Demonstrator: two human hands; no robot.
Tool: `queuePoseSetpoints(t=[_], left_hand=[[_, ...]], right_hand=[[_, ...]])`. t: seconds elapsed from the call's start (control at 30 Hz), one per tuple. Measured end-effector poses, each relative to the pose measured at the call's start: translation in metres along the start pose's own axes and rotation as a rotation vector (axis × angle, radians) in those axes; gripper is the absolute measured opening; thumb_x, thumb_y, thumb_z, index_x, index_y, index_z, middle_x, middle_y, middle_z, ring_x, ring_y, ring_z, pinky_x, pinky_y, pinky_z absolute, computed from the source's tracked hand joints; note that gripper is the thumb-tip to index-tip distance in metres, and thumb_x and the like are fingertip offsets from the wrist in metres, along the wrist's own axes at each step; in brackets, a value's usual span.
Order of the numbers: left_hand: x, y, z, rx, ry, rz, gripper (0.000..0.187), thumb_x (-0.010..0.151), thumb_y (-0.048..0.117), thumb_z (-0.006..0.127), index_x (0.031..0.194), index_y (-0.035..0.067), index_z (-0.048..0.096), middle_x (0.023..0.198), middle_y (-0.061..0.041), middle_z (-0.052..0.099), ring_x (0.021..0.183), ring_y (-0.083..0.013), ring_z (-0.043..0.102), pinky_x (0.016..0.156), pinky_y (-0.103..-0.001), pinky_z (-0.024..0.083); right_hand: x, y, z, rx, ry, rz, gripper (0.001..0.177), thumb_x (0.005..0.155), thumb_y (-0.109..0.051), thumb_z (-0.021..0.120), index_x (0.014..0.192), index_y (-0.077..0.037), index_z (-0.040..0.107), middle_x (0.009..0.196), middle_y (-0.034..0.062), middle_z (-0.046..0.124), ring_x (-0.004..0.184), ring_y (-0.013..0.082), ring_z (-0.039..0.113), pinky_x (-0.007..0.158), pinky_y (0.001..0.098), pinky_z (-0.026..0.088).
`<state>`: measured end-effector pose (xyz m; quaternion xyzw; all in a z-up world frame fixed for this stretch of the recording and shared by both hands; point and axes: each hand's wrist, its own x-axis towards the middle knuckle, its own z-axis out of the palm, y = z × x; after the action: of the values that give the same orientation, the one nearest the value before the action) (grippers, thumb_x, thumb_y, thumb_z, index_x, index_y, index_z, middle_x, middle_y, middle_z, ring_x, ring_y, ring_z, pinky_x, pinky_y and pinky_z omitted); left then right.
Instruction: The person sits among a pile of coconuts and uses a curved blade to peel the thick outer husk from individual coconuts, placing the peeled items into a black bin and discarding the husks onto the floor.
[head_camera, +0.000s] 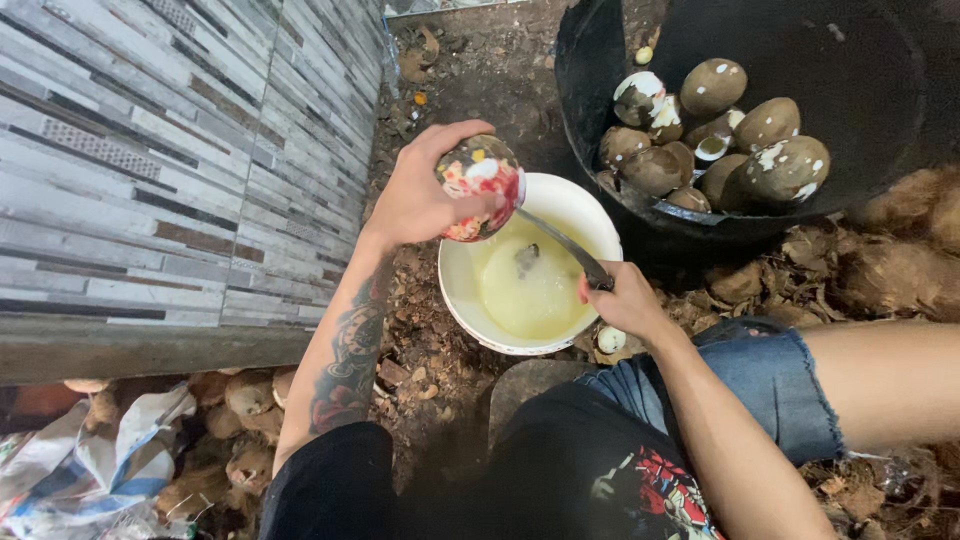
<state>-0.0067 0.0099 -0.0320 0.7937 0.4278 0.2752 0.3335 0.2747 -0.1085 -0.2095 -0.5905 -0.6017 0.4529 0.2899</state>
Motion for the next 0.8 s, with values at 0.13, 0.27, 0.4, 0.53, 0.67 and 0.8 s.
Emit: queuePoseSetpoints(t=[0.13,0.27,0.4,0.53,0.67,0.8], left_hand=[[0.009,-0.045,0.042,-0.632,0.146,-0.116,0.068,0.079,0.027,0.090,0.142,0.017,0.067,0.130,-0.018,0.070,0.117,-0.0301,0.071,0.104,-0.046,0.058],[0.035,-0.065,0.095,-1.309,0.231,-0.351,0.052,0.092,0.034,0.077,0.138,0.013,0.065,0.122,-0.021,0.074,0.111,-0.0340,0.075,0.098,-0.053,0.063],[0.098,-0.039,0.128,-1.677,0.177,-0.478,0.043,0.093,0.024,0.075,0.131,0.004,0.068,0.123,-0.019,0.074,0.115,-0.0362,0.073,0.105,-0.060,0.057],[0.195,-0.014,0.162,-1.209,0.004,-0.631,0.071,0.068,0.025,0.082,0.136,0.019,0.061,0.119,-0.010,0.077,0.099,-0.0288,0.078,0.070,-0.057,0.066],[0.269,-0.012,0.231,-0.542,-0.169,-0.730,0.097,0.053,0.038,0.089,0.141,0.025,0.050,0.136,-0.002,0.065,0.102,-0.0236,0.075,0.060,-0.042,0.067],[0.326,-0.111,0.361,-0.230,-0.180,-0.601,0.109,0.044,0.044,0.096,0.143,0.019,0.058,0.136,-0.006,0.069,0.124,-0.0236,0.064,0.102,-0.033,0.052]], right_hand=[[-0.015,-0.030,-0.009,0.313,0.087,0.122,0.014,0.059,0.000,0.065,0.069,-0.004,0.073,0.054,0.0119,0.055,0.056,0.0255,0.060,0.057,0.0341,0.044],[-0.031,-0.034,-0.039,0.891,0.295,-0.157,0.018,0.053,0.010,0.070,0.069,0.006,0.065,0.068,0.0254,0.064,0.065,0.0327,0.068,0.058,0.0381,0.054],[-0.034,-0.040,-0.121,0.882,0.489,-0.322,0.013,0.073,-0.001,0.070,0.074,-0.002,0.056,0.090,0.0246,0.064,0.101,0.0315,0.064,0.089,0.0354,0.049],[-0.030,-0.021,-0.207,1.101,0.465,-0.348,0.004,0.106,-0.019,0.063,0.107,-0.015,0.065,0.102,0.0038,0.063,0.080,0.0124,0.063,0.073,0.0246,0.057],[0.008,0.045,-0.267,0.904,0.758,-0.186,0.008,0.114,-0.033,0.069,0.114,-0.031,0.061,0.114,-0.0045,0.057,0.102,0.0136,0.062,0.066,0.0283,0.053],[0.039,0.025,-0.286,0.970,1.033,0.197,0.029,0.087,-0.026,0.090,0.099,-0.009,0.070,0.127,0.0213,0.073,0.113,0.0314,0.082,0.073,0.0322,0.080]])
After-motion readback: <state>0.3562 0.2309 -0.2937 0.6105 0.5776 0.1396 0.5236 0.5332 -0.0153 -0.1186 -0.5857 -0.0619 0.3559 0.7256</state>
